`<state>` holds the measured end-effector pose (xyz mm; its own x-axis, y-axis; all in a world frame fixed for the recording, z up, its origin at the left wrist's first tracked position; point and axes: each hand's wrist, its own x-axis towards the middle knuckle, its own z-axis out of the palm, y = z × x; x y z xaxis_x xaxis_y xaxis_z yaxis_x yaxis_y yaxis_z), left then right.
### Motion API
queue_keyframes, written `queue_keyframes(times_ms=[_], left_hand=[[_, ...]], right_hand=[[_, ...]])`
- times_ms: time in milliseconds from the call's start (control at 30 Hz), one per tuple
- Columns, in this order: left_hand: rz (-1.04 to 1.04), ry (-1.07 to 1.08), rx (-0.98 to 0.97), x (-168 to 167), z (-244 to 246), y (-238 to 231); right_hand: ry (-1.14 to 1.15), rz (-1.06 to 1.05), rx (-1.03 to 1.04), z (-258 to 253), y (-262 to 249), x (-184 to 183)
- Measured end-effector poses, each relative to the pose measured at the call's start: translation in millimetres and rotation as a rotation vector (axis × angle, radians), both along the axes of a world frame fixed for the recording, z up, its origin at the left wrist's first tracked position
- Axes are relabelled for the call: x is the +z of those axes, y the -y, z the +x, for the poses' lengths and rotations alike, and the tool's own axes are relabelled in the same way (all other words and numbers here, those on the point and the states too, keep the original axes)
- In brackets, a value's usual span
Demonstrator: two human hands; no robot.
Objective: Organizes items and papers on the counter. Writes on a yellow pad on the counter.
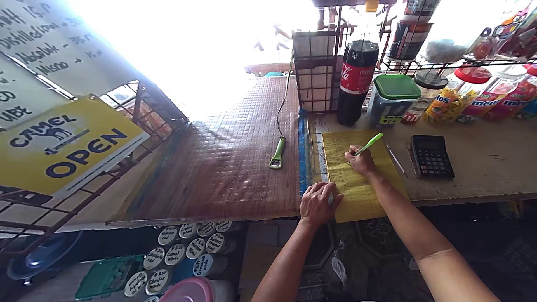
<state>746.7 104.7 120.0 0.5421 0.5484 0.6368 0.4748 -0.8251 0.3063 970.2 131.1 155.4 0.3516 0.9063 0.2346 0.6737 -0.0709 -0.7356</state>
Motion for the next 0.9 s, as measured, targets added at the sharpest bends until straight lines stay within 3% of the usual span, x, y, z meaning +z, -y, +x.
queue_keyframes(times_ms=[900], left_hand=[[-0.001, -0.003, 0.002, -0.3, -0.4, -0.6]], right_hand=[[0.024, -0.059, -0.005, 3.4, -4.2, 9.3]])
